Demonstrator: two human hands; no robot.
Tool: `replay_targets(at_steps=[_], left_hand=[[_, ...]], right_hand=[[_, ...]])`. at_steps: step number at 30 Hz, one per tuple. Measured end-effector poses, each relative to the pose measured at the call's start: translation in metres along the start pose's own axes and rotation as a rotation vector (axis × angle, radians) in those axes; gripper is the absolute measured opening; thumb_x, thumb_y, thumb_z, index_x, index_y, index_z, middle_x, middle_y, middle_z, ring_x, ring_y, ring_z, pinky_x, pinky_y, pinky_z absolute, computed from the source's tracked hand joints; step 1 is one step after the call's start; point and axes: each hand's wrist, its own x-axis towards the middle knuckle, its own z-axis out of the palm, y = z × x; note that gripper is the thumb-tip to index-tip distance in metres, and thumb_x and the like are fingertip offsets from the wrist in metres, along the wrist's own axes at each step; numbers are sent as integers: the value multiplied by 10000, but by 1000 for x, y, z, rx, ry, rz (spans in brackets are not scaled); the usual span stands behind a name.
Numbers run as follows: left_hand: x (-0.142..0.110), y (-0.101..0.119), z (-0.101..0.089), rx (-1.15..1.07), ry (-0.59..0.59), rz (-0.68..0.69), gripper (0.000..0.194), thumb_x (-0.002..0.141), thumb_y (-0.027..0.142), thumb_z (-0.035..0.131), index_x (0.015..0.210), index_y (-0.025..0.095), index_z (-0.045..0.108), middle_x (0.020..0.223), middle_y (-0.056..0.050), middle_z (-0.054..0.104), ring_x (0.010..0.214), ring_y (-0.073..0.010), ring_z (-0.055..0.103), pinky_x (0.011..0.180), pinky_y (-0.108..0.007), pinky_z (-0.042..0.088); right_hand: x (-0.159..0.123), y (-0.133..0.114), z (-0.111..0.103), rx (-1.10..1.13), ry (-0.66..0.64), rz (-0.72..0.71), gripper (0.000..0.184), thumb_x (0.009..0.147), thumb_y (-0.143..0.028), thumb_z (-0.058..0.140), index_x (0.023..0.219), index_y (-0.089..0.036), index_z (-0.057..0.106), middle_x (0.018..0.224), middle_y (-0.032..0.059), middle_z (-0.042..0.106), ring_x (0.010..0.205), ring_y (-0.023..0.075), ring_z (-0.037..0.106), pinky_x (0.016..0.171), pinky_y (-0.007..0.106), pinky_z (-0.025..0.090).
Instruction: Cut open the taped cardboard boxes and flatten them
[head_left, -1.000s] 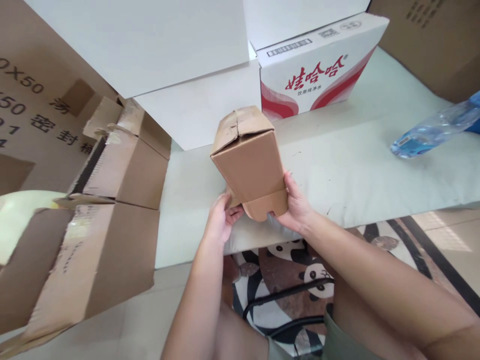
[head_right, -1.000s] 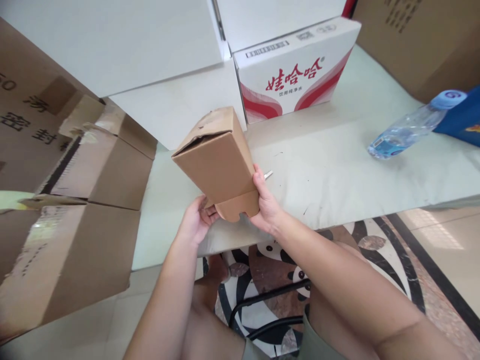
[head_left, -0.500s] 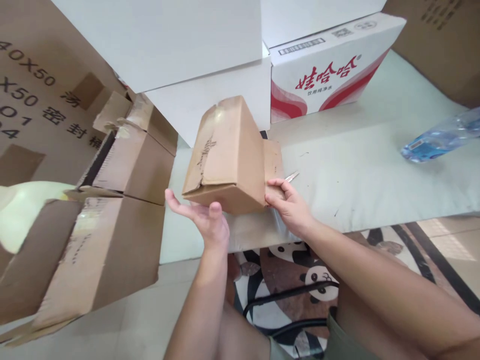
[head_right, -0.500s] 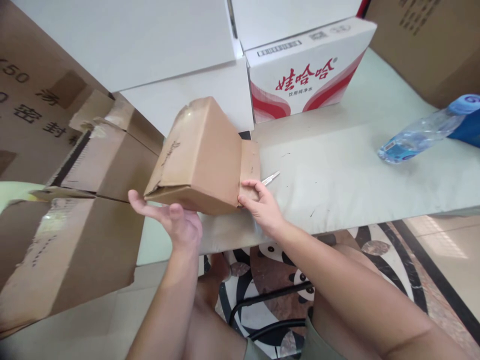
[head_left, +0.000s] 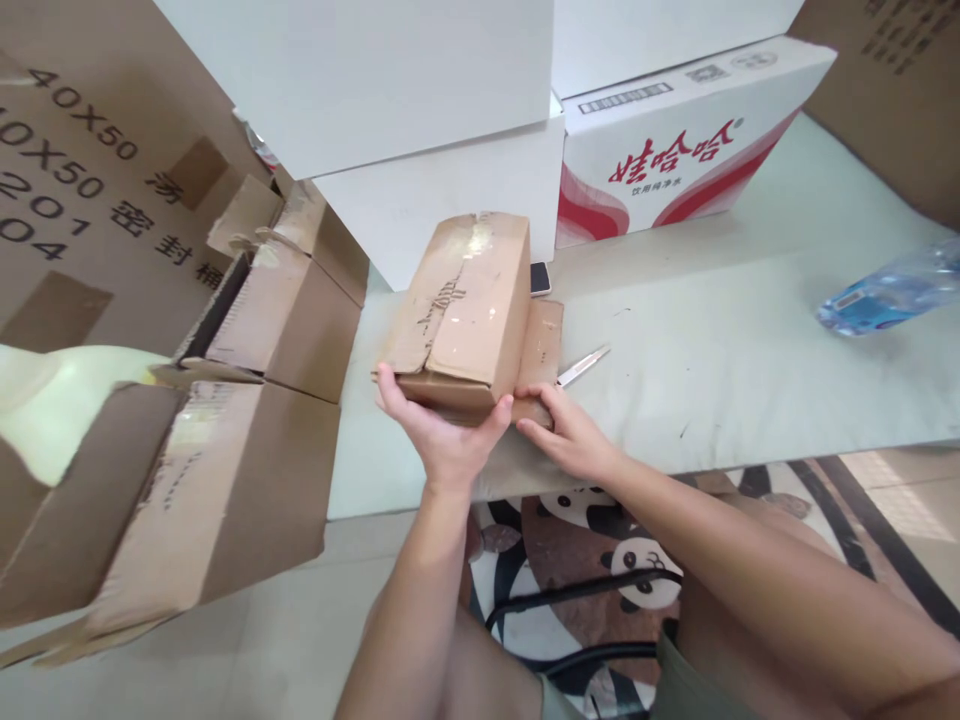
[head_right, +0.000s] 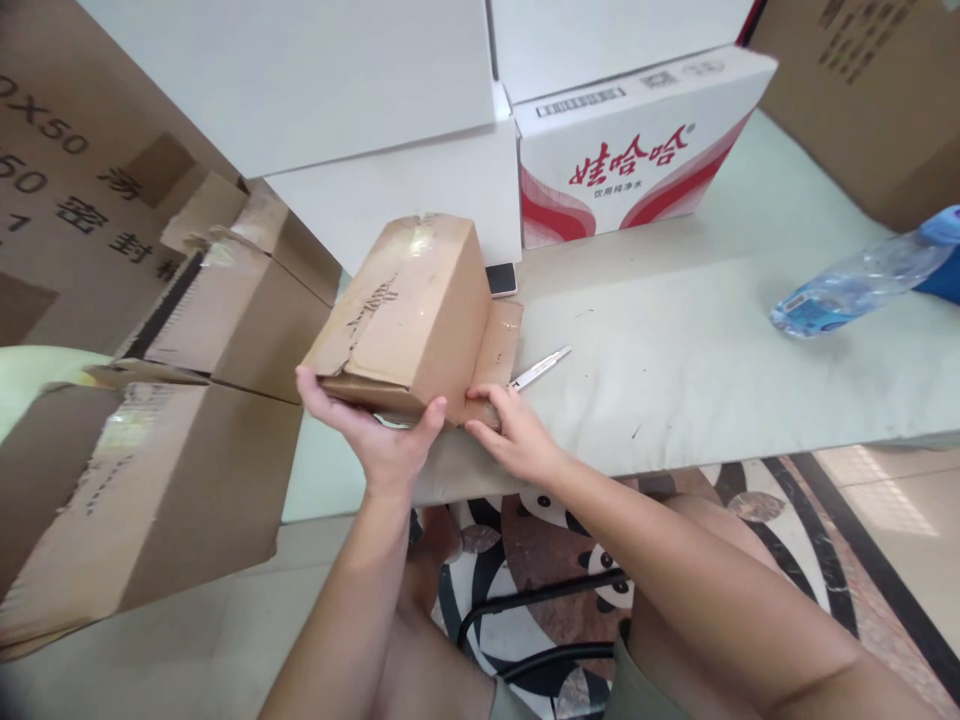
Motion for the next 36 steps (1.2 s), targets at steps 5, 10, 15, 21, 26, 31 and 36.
replay_targets(at_steps=[5,10,15,21,26,31,36], left_hand=[[3,-11,-7,32,15,137,1130,657,683,739,1494,245,119,1351,-174,327,1292,-355,437,1087,-559,382],[2,-10,-15,75,55,307,1092,610,629,795,1472,272,228,1273,-140,332,1225,-352,461,989,-544,439],[-2,3,-15,71,12,351,1054,616,565,827,1463,314,252,1325,-149,335,1275,-369,450,965,-523,452],[-10,20,-12,78,-40,461,1060,563,534,872,1435,342,301,1435,-178,325,1301,-376,457,970,-521,465],[-24,29,-15,3,-162,532,1073,523,447,927,1413,386,330,1522,-172,293,1339,-368,433,991,-543,477],[-32,34,-19,-4,-204,569,1130,449,445,968,1393,448,347,1522,-140,302,1319,-361,462,984,-553,472],[-30,37,-19,-5,-215,602,1189,436,455,975,1432,457,324,1524,-143,315,1305,-356,477,981,-558,474]], right_hand=[[5,-8,-27,-355,47,290,466,958,-443,402,1334,-176,468,775,54,695,736,269,661,690,371,464],[11,-2,-47,-803,-77,450,427,962,-500,384,1252,-276,603,907,119,742,820,330,701,636,352,398],[8,2,-55,-763,-70,444,271,915,-420,469,998,-245,658,845,94,729,761,279,669,590,323,338],[2,-2,-84,-6,365,237,248,788,-278,487,988,-235,627,659,-2,619,609,189,593,627,332,441],[-8,-10,-109,712,513,81,253,745,-293,556,993,-242,558,737,-6,670,638,165,660,626,320,508],[-23,-10,-119,651,565,17,200,787,-353,620,896,-251,486,599,-62,590,525,125,573,536,276,448],[-30,-9,-121,686,474,-69,250,813,-383,567,1015,-242,528,663,-46,615,576,136,580,557,299,467]])
